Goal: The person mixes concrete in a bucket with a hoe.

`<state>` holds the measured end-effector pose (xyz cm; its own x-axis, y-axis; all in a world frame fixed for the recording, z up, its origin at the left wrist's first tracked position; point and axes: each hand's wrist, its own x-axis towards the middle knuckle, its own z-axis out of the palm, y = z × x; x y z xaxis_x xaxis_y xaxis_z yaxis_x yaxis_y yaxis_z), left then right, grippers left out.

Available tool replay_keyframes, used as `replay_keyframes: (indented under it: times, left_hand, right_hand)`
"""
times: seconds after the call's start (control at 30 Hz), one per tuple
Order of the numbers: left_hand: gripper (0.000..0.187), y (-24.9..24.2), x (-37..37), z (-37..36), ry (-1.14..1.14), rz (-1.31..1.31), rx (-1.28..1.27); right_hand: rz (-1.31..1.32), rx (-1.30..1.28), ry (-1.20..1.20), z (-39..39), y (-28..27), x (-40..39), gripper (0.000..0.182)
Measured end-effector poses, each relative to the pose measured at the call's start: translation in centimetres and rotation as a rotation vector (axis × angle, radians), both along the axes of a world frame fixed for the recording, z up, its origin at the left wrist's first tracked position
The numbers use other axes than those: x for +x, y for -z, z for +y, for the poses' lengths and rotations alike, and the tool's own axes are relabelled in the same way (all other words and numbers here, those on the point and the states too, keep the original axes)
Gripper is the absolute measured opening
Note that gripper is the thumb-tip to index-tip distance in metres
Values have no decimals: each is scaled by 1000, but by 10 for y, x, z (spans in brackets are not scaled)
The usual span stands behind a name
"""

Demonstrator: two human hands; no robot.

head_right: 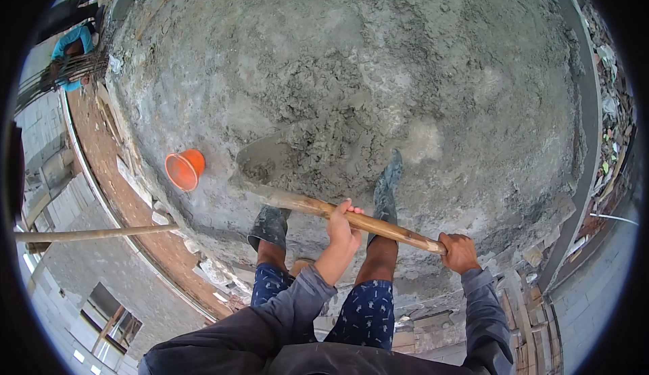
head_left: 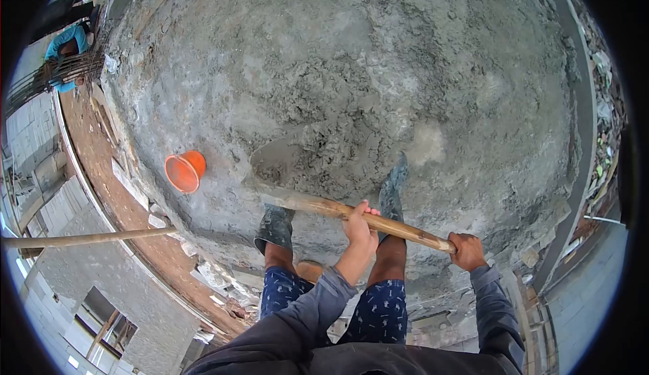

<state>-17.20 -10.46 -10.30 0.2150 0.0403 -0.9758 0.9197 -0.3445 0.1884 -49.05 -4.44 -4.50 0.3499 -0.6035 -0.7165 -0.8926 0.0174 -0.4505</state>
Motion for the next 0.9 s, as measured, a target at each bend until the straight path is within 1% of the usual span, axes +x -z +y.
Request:
replay_keyframes:
  times: [0.03, 0.1, 0.13, 0.17, 0.2, 0.23, 0.3, 0.33, 0.37, 0.4, 0.43, 0.47, 0.53, 0.63, 0.77, 0.83, 0.9]
  left_hand:
    - [19, -29, -5, 7, 0, -65, 3]
    - [20, -79, -13, 17, 3, -119, -135]
    - [20, -86, -14, 20, 42, -106, -120]
    - [21, -90, -14, 23, 79, -91, -105]
    - [21, -91, -13, 24, 110, -76, -88]
    - [20, -77, -10, 23, 196, -37, -72]
    - [19, -15, 3, -3, 386, 59, -60]
    - [19, 26, 18, -26, 486, 112, -51]
    - [16, 78, 37, -48, 564, 167, -45]
    - [15, 112, 56, -73, 671, 169, -54]
    - [15, 126, 74, -101, 730, 166, -91]
    - [14, 132, 94, -120, 792, 162, -117]
    - [14, 130, 123, -152, 903, 43, -211]
    - [13, 125, 167, -194, 909, -44, -245]
    - [15, 96, 223, -233, 802, -261, -274]
    - [16, 98, 251, -247, 721, -362, -281]
    - [15, 109, 275, -254, 726, -425, -209]
  right_hand:
    - [-19, -42, 22, 8, -9, -3, 22]
    - [-19, -65, 63, 26, -47, -2, 20]
    - [-16, -66, 81, 38, -71, 2, 20]
    - [43, -12, 99, 51, -95, 10, 22]
    - [69, 32, 138, 61, -117, 21, 20]
    - [113, 84, 182, 69, -133, 36, 19]
    - [204, 265, 183, 54, -149, 93, 23]
    - [193, 314, 221, 26, -140, 135, 28]
    - [200, 318, 222, 13, -112, 174, 36]
    - [157, 326, 292, -6, -92, 211, 41]
    - [105, 322, 388, -19, -77, 244, 42]
    - [63, 239, 516, -29, -69, 275, 41]
    - [29, 282, 540, -50, -61, 319, 40]
    - [-34, 246, 532, -75, -35, 347, 39]
    - [-144, 197, 436, -108, -14, 355, 36]
    - [-178, 201, 406, -127, 3, 357, 34]
    - [-212, 181, 361, -145, 21, 356, 34]
